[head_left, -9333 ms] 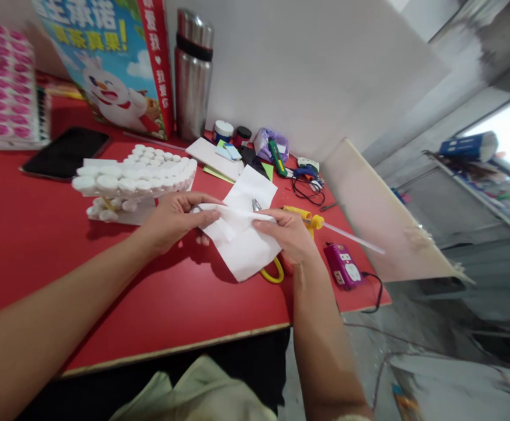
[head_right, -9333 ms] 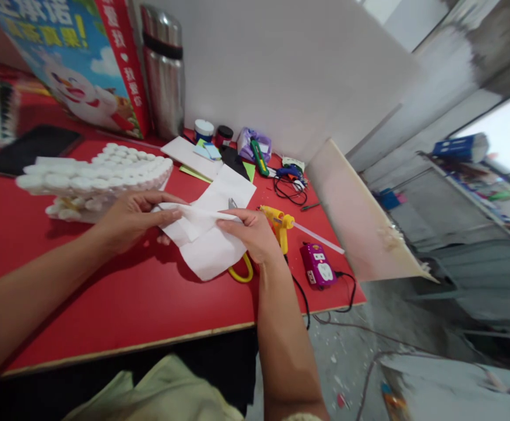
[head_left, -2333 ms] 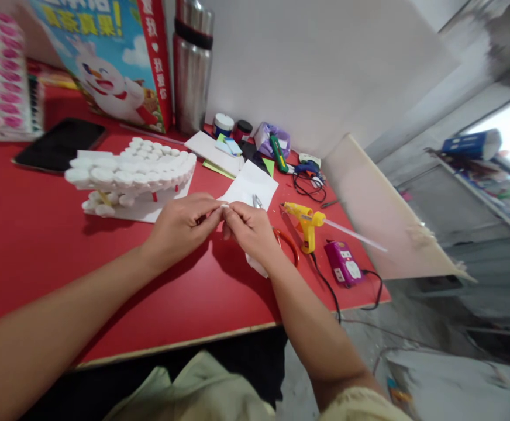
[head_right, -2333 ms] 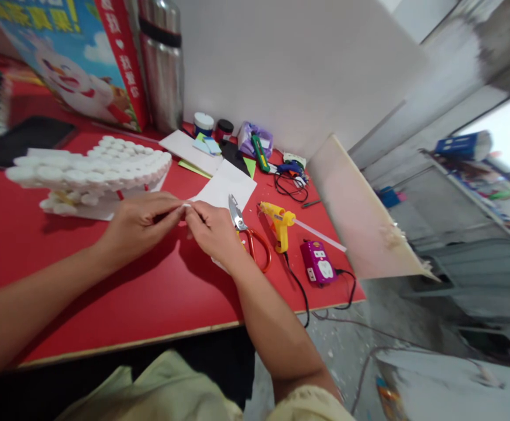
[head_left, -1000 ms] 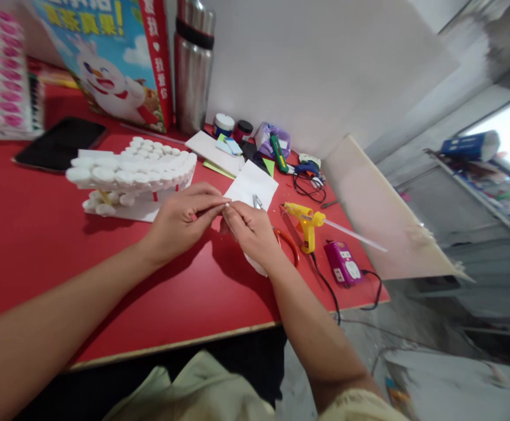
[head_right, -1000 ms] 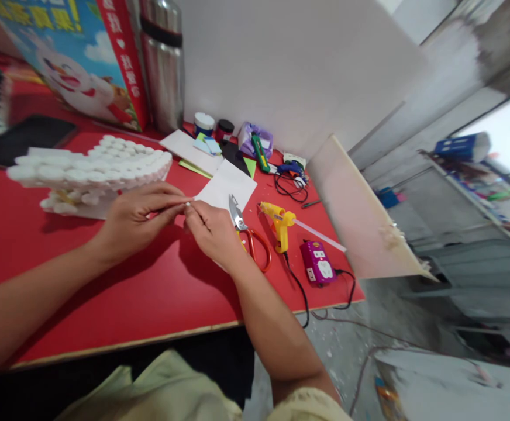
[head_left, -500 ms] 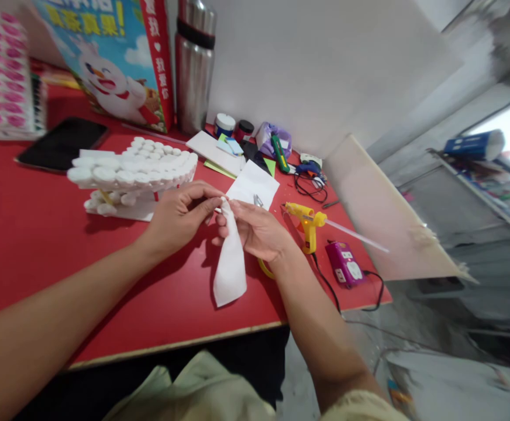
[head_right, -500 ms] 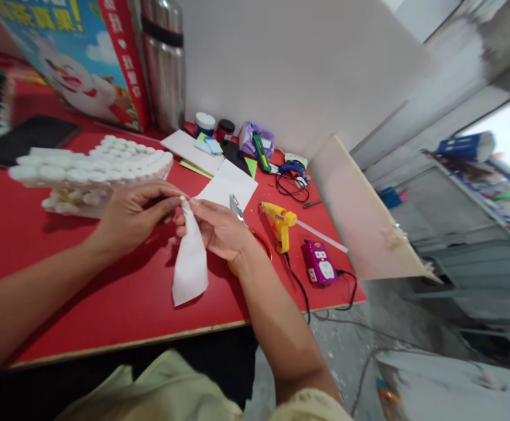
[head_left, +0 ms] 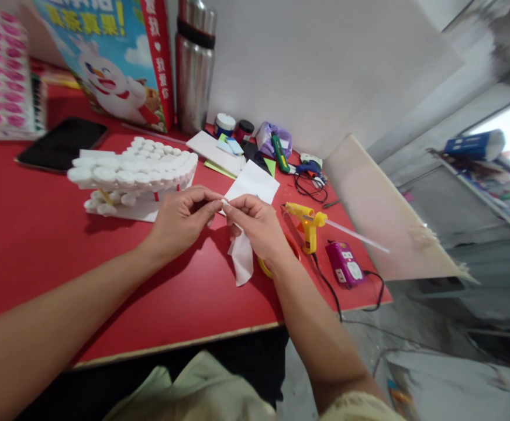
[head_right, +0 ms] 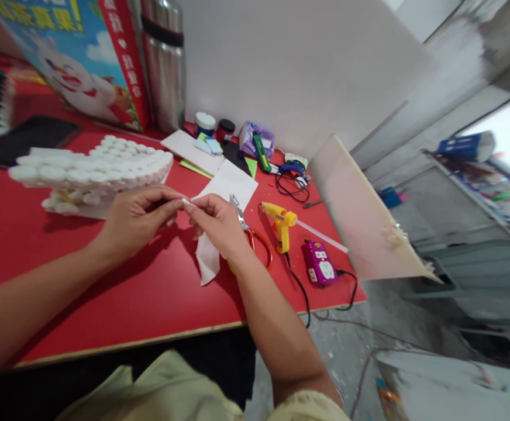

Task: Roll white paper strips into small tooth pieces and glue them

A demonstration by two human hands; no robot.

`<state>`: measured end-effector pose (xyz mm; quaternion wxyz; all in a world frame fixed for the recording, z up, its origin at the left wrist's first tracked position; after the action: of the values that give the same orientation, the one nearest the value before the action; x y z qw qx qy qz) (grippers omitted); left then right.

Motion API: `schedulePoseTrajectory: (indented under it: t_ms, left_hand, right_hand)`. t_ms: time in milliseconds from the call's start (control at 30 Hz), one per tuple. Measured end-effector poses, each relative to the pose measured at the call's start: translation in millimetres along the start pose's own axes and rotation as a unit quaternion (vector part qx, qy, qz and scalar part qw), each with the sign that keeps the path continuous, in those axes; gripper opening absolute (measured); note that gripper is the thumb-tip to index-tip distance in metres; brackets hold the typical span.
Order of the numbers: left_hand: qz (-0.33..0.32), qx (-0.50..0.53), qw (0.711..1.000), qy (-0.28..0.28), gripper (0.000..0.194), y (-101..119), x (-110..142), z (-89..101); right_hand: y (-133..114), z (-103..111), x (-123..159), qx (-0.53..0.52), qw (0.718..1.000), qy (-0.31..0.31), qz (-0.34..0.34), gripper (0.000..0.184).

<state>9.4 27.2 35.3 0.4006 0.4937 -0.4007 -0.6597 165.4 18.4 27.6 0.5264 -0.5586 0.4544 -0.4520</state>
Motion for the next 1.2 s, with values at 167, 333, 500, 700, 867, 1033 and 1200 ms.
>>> schedulePoseTrajectory:
  t_ms: [167,333,500,700,867,1033,1200]
  left_hand:
    - [-0.064,-0.045,0.997,0.01,0.013,1,2,-1.9]
    - [-0.191,-0.149,0.97,0.031,0.019,13,6,-3.0]
    - [-0.28,-0.251,0.926,0.043,0.024,16,12,-8.8]
    - [-0.267,-0.218,0.938,0.026,0.029,14,14,-15.5]
    - [-0.106,0.003,0.994,-0.007,0.018,2,-1,-10.4]
    - [0.012,0.126,0.991,-0.051,0.024,-10,-10,-9.7]
    - [-0.054,0.073,0.995,-0.047,0.019,-7,-9,-8.2]
  right_hand:
    - [-3,0,4,0.124,0.987,0.087,0.054,0.027]
    - [-4,-6,8,0.095,0.989,0.082,0.074,0.027]
    - [-4,-6,7,0.032,0.995,0.061,0.073,0.024]
    - [-4,1,5,-0.002,0.995,0.069,0.074,0.021]
    - [-5,6,3,0.069,0.992,0.046,0.094,0.021]
    - [-6,10,3,0.137,0.984,0.018,0.11,0.024]
    - [-4,10,1,0.116,0.987,0.012,0.108,0.022]
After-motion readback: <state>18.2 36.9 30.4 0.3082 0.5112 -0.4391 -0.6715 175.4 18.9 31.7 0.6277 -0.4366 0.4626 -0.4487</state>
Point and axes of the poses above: each hand's wrist, its own x-axis away from the middle knuckle, its own z-axis out of the back of the hand, y = z × x, the point moved 5 cm from there along -x, towards the middle knuckle, and after that the axes turned 3 degrees about -y, right-handed, at the moved point
